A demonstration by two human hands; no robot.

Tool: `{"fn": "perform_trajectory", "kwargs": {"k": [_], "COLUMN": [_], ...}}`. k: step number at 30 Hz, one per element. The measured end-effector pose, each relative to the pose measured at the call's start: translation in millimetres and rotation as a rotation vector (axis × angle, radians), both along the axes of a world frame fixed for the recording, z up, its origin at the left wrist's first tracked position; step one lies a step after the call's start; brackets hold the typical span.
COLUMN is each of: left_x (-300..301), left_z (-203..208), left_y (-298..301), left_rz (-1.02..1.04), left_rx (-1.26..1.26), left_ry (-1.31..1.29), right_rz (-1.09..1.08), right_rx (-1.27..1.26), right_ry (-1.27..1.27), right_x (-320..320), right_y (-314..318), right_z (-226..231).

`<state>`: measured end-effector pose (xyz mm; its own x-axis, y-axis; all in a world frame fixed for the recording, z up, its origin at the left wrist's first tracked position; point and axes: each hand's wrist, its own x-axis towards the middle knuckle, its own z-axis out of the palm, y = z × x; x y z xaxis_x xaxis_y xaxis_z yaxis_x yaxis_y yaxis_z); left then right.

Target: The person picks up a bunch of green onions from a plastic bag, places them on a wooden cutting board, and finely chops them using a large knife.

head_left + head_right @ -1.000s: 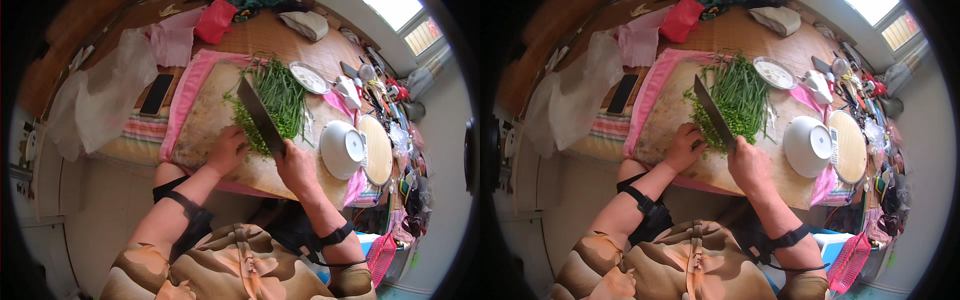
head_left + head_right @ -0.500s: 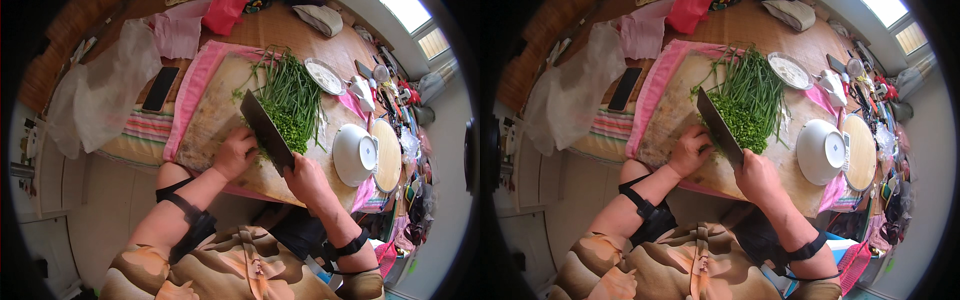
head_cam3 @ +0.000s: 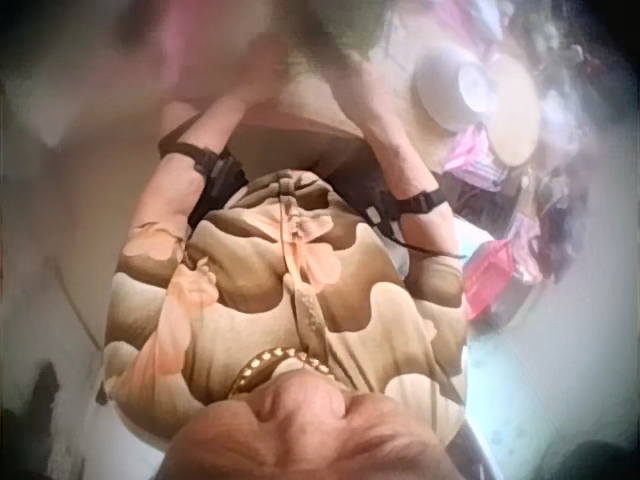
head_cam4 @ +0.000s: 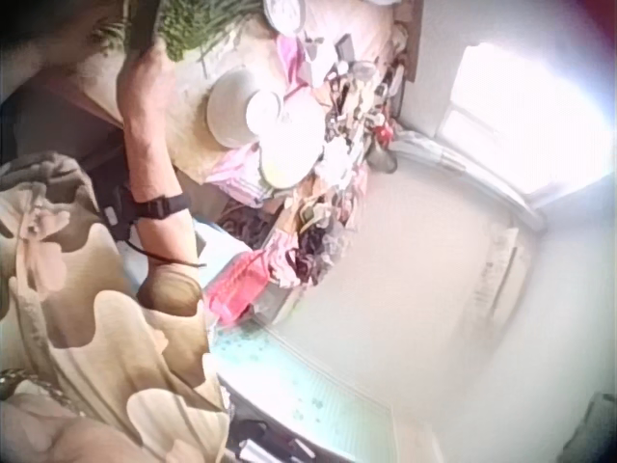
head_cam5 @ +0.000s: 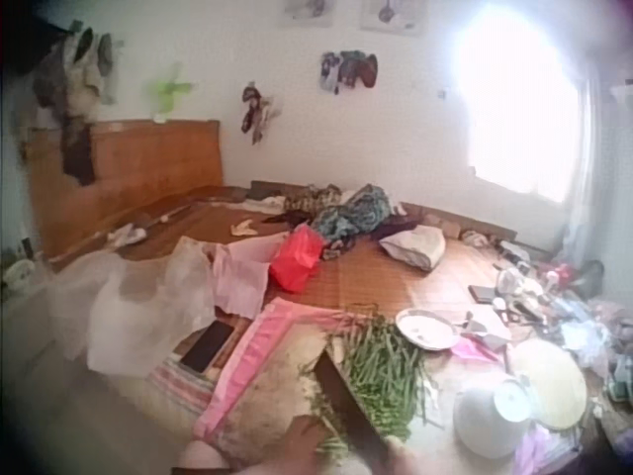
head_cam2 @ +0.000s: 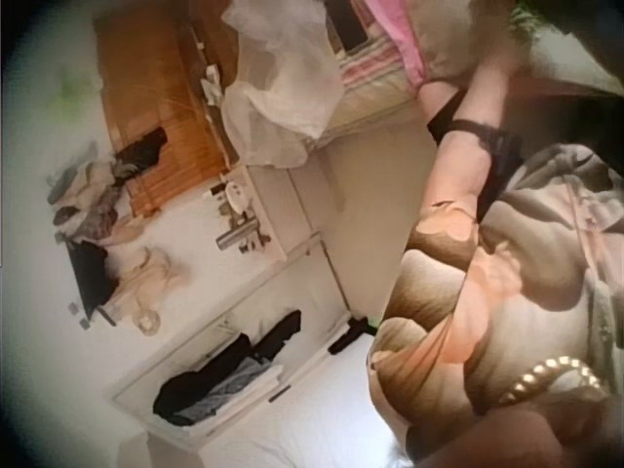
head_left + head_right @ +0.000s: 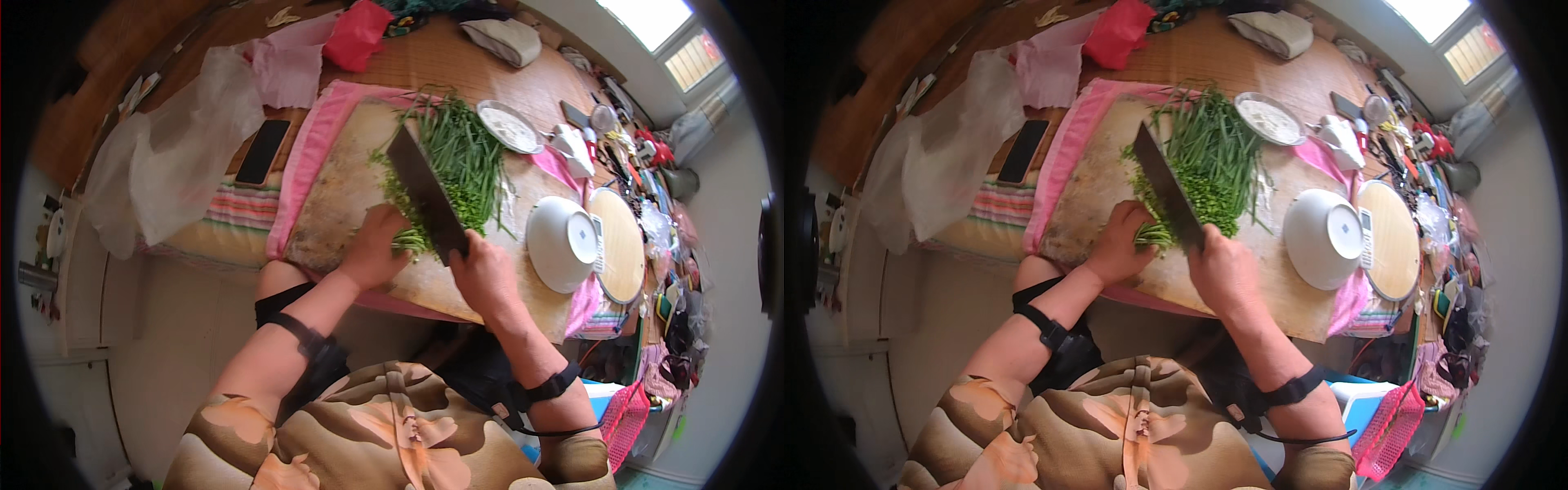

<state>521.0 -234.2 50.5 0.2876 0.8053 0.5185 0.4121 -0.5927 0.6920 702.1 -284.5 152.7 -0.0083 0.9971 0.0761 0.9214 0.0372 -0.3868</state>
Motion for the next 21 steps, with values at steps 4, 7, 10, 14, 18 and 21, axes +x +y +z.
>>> {"fn": "perform_trajectory", "kwargs": {"k": [4, 7, 10, 14, 18, 21], "left_x": [0, 1, 0, 4, 7, -1], "left_z": [-2, -1, -5, -8, -3, -2], "left_y": [-1, 0, 2, 0, 2, 2], "left_rz": [0.004, -0.031, -0.023, -0.003, 0.010, 0.017], "left_rx": [0.031, 0.032, 0.024, -0.015, -0.091, -0.035], "left_ry": [0.018, 0.018, 0.011, 0.001, -0.039, 0.002], "right_rz": [0.015, 0.015, 0.053, 0.049, 0.007, -0.010], "right_rx": [-0.134, -0.167, -0.134, -0.219, -0.234, -0.184], "right_ry": [-0.054, -0.047, -0.038, -0.081, -0.098, -0.027], "right_x": [-2, -1, 0, -5, -17, -16], "right_y": [-6, -7, -4, 5, 18, 18], "right_z": [4, 0, -8, -5, -17, -20]}}
